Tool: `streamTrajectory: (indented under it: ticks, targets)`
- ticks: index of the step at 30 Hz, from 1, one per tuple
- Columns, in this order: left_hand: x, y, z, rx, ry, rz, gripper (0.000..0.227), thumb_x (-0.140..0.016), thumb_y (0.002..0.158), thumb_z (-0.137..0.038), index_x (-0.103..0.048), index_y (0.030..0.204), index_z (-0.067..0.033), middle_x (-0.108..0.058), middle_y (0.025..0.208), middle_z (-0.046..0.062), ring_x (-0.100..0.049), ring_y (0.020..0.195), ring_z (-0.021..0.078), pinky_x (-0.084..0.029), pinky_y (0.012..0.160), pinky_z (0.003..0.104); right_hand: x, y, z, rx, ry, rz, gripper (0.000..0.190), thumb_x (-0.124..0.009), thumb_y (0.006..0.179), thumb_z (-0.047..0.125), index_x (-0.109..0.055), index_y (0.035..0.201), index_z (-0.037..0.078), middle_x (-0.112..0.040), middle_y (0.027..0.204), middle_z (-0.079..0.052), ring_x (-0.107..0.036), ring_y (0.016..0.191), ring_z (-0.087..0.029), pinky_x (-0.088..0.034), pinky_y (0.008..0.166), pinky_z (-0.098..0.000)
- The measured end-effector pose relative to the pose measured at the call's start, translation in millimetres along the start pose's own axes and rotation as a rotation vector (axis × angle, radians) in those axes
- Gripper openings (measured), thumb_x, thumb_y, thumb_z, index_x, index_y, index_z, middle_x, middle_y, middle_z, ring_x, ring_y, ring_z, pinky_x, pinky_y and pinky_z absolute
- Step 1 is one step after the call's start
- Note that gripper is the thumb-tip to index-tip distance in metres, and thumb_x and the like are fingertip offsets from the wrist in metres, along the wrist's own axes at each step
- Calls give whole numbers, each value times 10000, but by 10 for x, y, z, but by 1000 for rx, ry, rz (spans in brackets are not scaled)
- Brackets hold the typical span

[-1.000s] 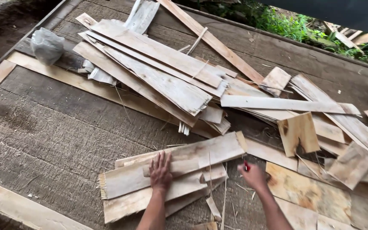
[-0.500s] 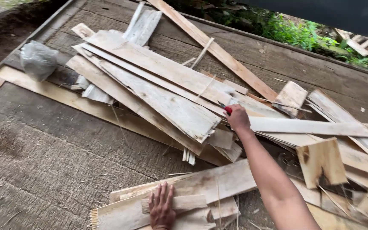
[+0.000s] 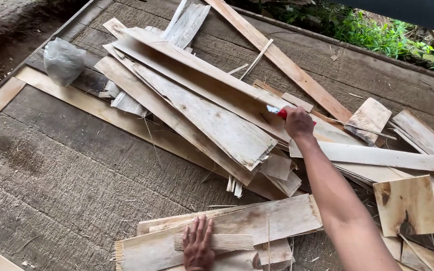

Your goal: The person is selecting thin wood slats from a pile and arranging them side-by-side on a flat surface, using a utility knife to mark or trim them for a better fit.

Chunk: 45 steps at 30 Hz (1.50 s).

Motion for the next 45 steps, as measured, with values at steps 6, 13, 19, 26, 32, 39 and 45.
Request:
streamTrajectory:
  ticks: [6,13,19,26,32,39,45]
  targets:
    - [2,-5,-8,-3,66,-11,1067,-505,572,-101,-253,1593,-281,-224,1698,20,-227,1552,227,-164,1258,500,626,197,-103,-7,185,-310,73,-711,966,24,-725,907,64,-702,780,-166,-658,694,-356,-563,540,-467]
    - [-1,-23,-7,21,46,-1,1039,-508,602,-105,-264,1595,-290,-249,1689,3,-233,1553,215,-170,1254,486,718,325,-372,-60,329,-372,91,-712,959,-17,-764,954,58,-743,766,-138,-702,643,-288,-594,509,-409]
    - [-2,-26,-18,26,50,-6,1079,-508,562,-92,-263,1596,-287,-258,1684,3,-239,1550,213,-166,1259,483,332,264,-627,-441,873,27,171,-670,1046,182,-707,906,91,-587,746,-16,-501,660,-133,-390,579,-314]
    - [38,7,-15,27,33,-7,1022,-513,601,-105,-287,1582,-282,-258,1686,7,-251,1544,220,-173,1259,484,181,30,-885,-572,616,-157,118,-802,913,200,-749,1012,161,-701,1073,-97,-655,983,-259,-526,870,-396]
    - [11,-13,-20,17,12,-33,1000,-525,610,-105,-325,1577,-263,-314,1663,5,-299,1528,222,-208,1252,484,271,-224,362,-315,570,264,345,-652,978,356,-687,1142,54,-717,832,-79,-578,593,-126,-487,458,-244]
    - [98,25,-25,17,-39,-46,887,-514,631,-107,-443,1507,-234,-403,1614,40,-381,1481,263,-282,1203,508,551,-760,1268,-395,157,618,1134,-805,773,585,-69,1625,452,-183,1658,-248,-425,1406,-453,-491,1058,-566]
    - [-46,-26,-9,18,-17,-9,786,-516,772,-187,-374,1543,-248,-336,1650,33,-335,1501,256,-246,1214,516,12,-733,1203,-241,-148,696,653,-652,838,764,-532,726,132,-637,872,3,-473,627,-97,-515,797,-315]
Point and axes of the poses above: each hand's wrist, its own y-axis towards the middle knuckle, its own x-axis out of the back of the hand, z = x × y, the point moved 8 cm from there along y, towards the middle knuckle
